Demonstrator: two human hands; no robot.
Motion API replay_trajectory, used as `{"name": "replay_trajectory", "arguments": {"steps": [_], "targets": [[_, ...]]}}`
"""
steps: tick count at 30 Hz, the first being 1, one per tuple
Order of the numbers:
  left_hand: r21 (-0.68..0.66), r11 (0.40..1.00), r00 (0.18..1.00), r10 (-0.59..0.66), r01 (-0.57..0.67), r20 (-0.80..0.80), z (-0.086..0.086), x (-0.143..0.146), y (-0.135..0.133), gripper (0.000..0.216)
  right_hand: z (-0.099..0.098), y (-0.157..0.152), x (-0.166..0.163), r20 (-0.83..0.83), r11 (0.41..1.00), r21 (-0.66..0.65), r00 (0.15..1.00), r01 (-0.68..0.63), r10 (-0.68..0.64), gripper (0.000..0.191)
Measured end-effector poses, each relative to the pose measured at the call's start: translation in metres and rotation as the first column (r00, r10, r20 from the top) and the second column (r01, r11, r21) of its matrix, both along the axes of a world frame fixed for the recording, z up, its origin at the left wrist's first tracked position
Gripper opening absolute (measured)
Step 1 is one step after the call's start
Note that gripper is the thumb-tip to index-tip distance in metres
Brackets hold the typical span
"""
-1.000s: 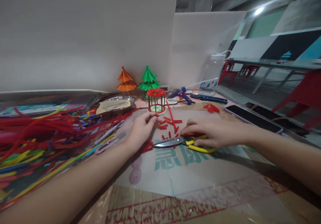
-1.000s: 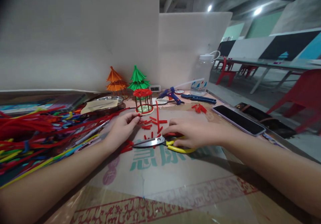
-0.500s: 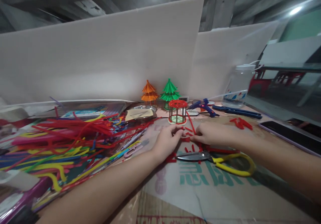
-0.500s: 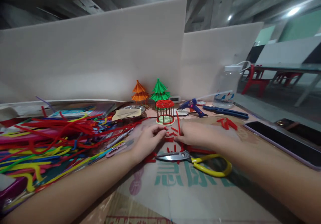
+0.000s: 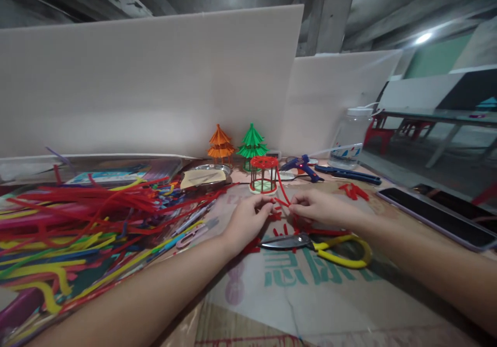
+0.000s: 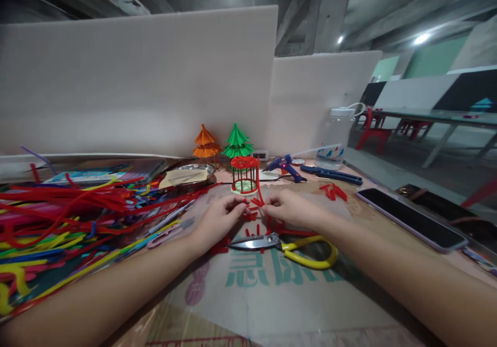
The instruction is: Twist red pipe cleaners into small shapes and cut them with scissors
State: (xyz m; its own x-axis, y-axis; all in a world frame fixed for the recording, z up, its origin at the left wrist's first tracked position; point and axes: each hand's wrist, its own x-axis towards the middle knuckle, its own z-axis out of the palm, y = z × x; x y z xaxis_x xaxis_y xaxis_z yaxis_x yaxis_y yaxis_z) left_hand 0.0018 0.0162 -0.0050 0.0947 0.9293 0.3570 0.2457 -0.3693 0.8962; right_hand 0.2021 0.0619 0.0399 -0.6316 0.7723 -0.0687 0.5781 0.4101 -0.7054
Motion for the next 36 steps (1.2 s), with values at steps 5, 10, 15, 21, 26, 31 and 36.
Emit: {"name": "replay_trajectory", "arguments": {"steps": [5, 10, 15, 21, 26, 31, 36], "targets": [[0.001, 1.0, 0.999, -0.02, 0.02, -0.025, -0.002, -0.002, 0.0, 0.019, -0.005, 0.006, 0.004, -0.158, 0.984, -0.178, 0.987, -0.004, -0.025, 0.031], [-0.019, 0.999, 0.999, -0.03, 0.029, -0.026, 0.005, 0.0, -0.003, 0.016, -0.006, -0.004, -0.003, -0.292, 0.965, -0.263, 0.953, 0.006, -0.085, 0.032], [-0.095, 0.995, 0.998, -0.018, 0.024, 0.064, 0.007, -0.001, -0.001, 0.014, -0.006, -0.025, -0.014, -0.344, 0.991, -0.133, 0.938, 0.001, -0.047, 0.024], [-0.094, 0.996, 1.0, -0.006, 0.007, 0.004, 0.007, -0.004, 0.0, 0.015, -0.005, -0.018, -0.025, -0.349, 0.994, -0.108, 0.937, -0.02, -0.019, 0.013], [-0.063, 0.998, 0.998, -0.002, -0.002, -0.064, 0.007, -0.008, 0.002, 0.025, -0.023, -0.004, -0.03, -0.456, 0.995, -0.099, 0.888, 0.012, -0.056, 0.011], [-0.092, 0.996, 0.998, 0.002, -0.008, -0.067, 0.005, -0.009, 0.001, 0.029, -0.034, -0.003, -0.029, -0.495, 0.993, -0.119, 0.867, -0.004, -0.056, 0.013], [-0.134, 0.991, 0.999, 0.0, -0.006, -0.043, 0.004, -0.008, 0.0, 0.032, -0.031, -0.004, -0.029, -0.505, 0.991, -0.131, 0.86, -0.001, -0.066, 0.012]]}}
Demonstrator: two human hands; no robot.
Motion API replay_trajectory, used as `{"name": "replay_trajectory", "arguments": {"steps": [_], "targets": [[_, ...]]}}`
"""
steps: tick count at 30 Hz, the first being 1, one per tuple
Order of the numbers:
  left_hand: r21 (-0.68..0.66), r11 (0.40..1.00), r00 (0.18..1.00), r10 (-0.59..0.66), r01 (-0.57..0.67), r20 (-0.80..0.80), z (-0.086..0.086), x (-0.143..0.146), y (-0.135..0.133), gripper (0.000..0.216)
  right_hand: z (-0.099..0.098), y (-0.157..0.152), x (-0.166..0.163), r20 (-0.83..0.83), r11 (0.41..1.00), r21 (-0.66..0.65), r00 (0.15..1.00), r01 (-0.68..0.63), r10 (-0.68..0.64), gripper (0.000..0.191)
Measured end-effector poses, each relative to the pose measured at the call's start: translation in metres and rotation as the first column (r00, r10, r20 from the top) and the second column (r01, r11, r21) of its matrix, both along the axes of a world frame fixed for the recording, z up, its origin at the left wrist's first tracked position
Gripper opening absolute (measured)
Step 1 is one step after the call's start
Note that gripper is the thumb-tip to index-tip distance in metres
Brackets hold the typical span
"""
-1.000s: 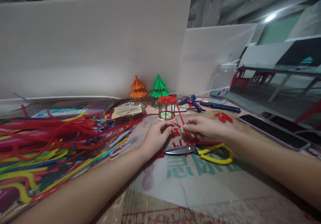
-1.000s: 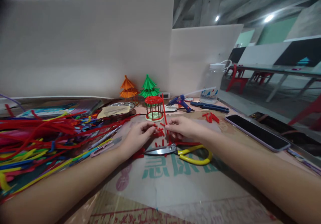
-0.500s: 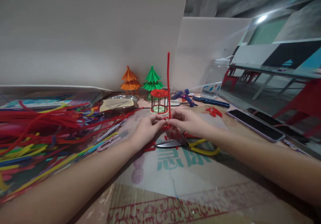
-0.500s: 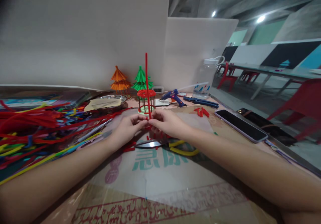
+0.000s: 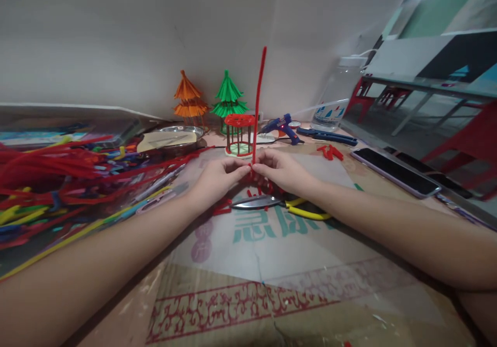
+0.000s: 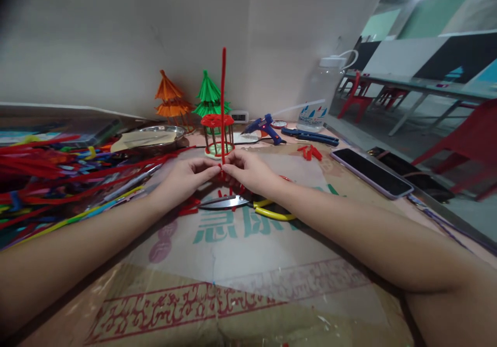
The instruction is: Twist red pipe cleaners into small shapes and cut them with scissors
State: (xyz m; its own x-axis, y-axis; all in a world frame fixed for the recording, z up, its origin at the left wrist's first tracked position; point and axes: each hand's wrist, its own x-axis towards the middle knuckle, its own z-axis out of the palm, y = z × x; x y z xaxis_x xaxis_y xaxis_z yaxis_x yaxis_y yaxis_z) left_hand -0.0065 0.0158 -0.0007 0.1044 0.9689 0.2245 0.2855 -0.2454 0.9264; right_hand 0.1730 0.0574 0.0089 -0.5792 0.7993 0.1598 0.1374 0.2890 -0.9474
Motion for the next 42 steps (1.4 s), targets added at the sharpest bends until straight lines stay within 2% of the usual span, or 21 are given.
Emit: {"name": "replay_trajectory", "arguments": {"steps": [9, 18, 27, 34, 39, 42], "targets": [[0.031, 0.999, 0.996, -0.018, 0.021, -0.086, 0.0033, 0.0006, -0.002, 0.033, 0.0032, 0.0024, 0.0026, 0.0, 1.0, -0.02, 1.0, -0.017, 0.017, 0.017], [0.037, 0.996, 0.994, -0.073, 0.076, -0.087, 0.0005, -0.0001, -0.0008, 0.031, 0.0033, 0.0035, 0.0028, -0.026, 0.994, -0.089, 0.998, -0.064, 0.062, 0.023], [0.038, 0.993, 0.991, -0.112, 0.116, -0.078, -0.0017, 0.0007, 0.0003, 0.025, 0.005, -0.0024, 0.0, -0.001, 0.999, -0.043, 1.0, -0.019, 0.019, 0.02], [0.012, 0.992, 0.987, -0.124, 0.126, -0.101, 0.0011, 0.0033, -0.0018, 0.023, 0.0033, -0.0031, -0.0004, 0.011, 0.995, 0.083, 0.999, 0.048, -0.049, 0.016], [0.002, 0.99, 0.989, -0.137, 0.138, -0.059, 0.0013, 0.0023, 0.0001, 0.026, 0.0041, -0.0045, -0.0006, -0.001, 0.998, 0.019, 0.998, 0.057, -0.057, 0.019], [-0.018, 0.99, 0.989, -0.142, 0.141, -0.043, 0.0014, 0.0018, 0.0012, 0.027, 0.0031, -0.0046, -0.001, -0.008, 0.998, 0.027, 0.999, 0.049, -0.049, 0.018]]}}
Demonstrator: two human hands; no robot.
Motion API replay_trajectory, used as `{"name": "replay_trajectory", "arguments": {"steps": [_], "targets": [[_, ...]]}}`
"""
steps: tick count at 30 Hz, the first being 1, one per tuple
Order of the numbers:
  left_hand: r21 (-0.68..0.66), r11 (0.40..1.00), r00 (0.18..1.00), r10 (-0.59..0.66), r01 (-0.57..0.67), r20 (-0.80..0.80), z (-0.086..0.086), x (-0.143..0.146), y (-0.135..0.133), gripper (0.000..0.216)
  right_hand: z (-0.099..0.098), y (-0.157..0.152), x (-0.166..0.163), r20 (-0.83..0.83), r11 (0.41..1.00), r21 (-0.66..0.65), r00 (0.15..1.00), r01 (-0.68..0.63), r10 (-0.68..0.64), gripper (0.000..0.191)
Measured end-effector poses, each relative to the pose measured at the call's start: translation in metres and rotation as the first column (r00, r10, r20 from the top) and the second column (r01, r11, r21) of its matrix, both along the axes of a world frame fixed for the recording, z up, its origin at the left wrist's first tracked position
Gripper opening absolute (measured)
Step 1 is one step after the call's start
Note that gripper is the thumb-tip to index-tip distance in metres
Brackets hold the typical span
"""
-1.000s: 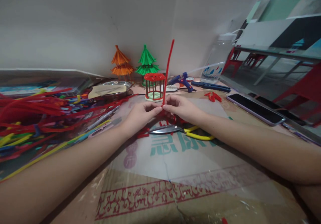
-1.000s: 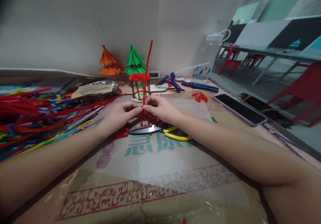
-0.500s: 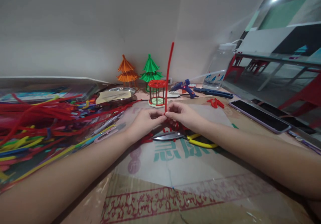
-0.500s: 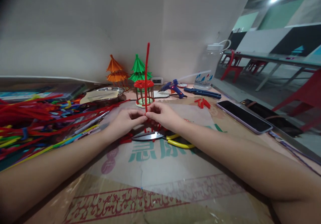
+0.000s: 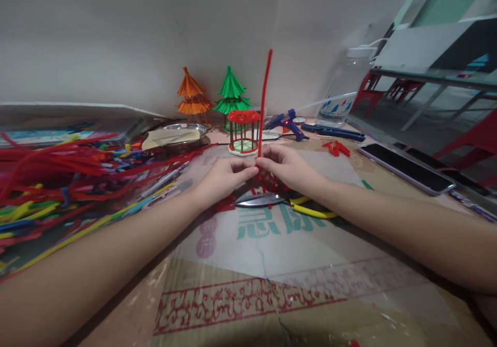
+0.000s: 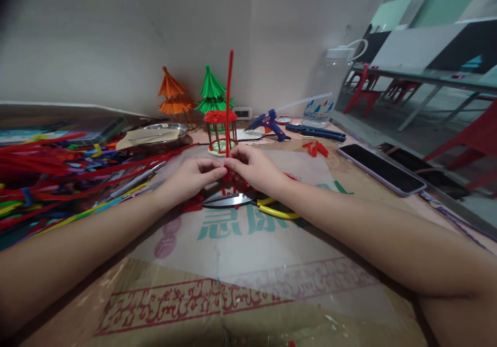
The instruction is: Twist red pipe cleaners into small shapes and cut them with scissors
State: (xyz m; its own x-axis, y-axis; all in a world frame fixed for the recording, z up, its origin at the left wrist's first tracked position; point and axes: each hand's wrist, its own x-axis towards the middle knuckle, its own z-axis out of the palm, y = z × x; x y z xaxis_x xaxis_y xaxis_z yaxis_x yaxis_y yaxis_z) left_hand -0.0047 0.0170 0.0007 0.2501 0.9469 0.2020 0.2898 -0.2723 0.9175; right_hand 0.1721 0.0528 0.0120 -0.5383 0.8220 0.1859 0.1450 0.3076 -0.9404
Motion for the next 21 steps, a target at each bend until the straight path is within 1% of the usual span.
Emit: {"name": "replay_trajectory", "arguments": {"steps": [6, 10, 12, 17, 21], "targets": [[-0.012, 1.0, 0.999, -0.02, 0.019, -0.049, -0.0008, -0.0014, -0.0004, 0.028, 0.0005, -0.0007, 0.0001, 0.047, 1.0, -0.004, 0.999, 0.001, -0.001, 0.015], [-0.011, 1.0, 0.997, 0.011, -0.012, -0.079, 0.0001, -0.0002, -0.0016, 0.026, -0.0001, 0.0006, 0.0005, 0.056, 1.0, 0.012, 0.998, -0.022, 0.021, 0.015], [0.002, 1.0, 0.998, 0.016, -0.016, -0.059, -0.0002, 0.0007, -0.0014, 0.026, -0.0016, 0.0015, 0.0005, 0.032, 0.999, 0.008, 0.999, -0.032, 0.031, 0.016], [-0.012, 1.0, 0.997, -0.003, 0.004, 0.083, -0.003, 0.0013, -0.0004, 0.03, -0.0042, 0.0016, 0.0001, -0.055, 0.998, -0.033, 0.997, -0.058, 0.056, 0.009], [-0.03, 1.0, 0.998, 0.011, -0.009, 0.064, -0.0018, 0.0014, -0.0024, 0.028, -0.0039, 0.0006, -0.0004, -0.054, 0.998, -0.021, 0.997, -0.055, 0.053, 0.012]]}}
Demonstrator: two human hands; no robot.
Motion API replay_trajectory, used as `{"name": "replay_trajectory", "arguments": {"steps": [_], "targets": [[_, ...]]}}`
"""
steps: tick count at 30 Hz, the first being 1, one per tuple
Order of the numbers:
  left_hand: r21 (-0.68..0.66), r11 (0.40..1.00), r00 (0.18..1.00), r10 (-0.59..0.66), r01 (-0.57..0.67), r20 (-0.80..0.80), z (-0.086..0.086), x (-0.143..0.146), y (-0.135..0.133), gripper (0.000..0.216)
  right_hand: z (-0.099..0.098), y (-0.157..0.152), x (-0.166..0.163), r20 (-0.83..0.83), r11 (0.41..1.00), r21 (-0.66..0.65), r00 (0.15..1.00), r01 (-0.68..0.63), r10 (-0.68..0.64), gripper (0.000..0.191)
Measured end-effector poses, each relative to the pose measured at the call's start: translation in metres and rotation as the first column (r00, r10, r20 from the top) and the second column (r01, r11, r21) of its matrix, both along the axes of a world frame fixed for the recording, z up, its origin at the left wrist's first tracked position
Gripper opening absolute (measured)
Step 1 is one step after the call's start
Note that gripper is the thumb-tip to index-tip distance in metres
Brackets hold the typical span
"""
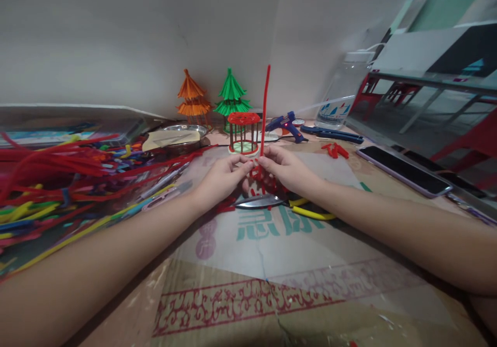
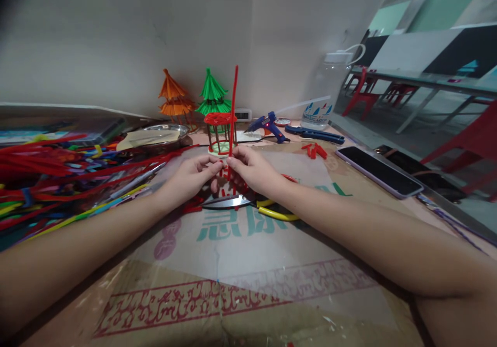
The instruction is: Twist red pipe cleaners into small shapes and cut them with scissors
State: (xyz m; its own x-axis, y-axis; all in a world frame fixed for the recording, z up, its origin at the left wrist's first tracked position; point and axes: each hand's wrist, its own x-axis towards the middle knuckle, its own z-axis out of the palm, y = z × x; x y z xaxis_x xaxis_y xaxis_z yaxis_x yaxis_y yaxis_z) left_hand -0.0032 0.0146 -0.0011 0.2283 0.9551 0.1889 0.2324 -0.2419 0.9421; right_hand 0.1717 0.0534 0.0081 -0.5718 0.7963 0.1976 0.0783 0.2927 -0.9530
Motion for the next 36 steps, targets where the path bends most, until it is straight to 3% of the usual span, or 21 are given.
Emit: {"name": "replay_trajectory", "arguments": {"steps": [19, 22, 26, 36], "targets": [[-0.008, 0.998, 0.993, -0.061, 0.062, 0.096, -0.002, 0.0009, 0.0019, 0.03, 0.0043, -0.0048, -0.0013, 0.03, 0.999, -0.031, 0.999, -0.015, 0.016, 0.008], [-0.012, 0.999, 0.999, -0.045, 0.046, 0.027, 0.0004, 0.0004, 0.0005, 0.032, 0.002, -0.0029, -0.001, 0.013, 1.0, -0.019, 1.0, -0.021, 0.021, 0.01], [0.071, 0.995, 0.989, 0.076, -0.067, -0.13, 0.0035, -0.0016, -0.0001, 0.035, -0.0016, 0.0001, -0.0001, -0.011, 1.0, -0.013, 1.0, 0.004, -0.005, 0.011], [0.079, 0.997, 0.984, 0.033, -0.019, -0.176, 0.0024, -0.0006, -0.0018, 0.032, 0.0036, 0.0, 0.0014, 0.049, 0.997, -0.037, 0.997, 0.067, -0.065, 0.016]]}}
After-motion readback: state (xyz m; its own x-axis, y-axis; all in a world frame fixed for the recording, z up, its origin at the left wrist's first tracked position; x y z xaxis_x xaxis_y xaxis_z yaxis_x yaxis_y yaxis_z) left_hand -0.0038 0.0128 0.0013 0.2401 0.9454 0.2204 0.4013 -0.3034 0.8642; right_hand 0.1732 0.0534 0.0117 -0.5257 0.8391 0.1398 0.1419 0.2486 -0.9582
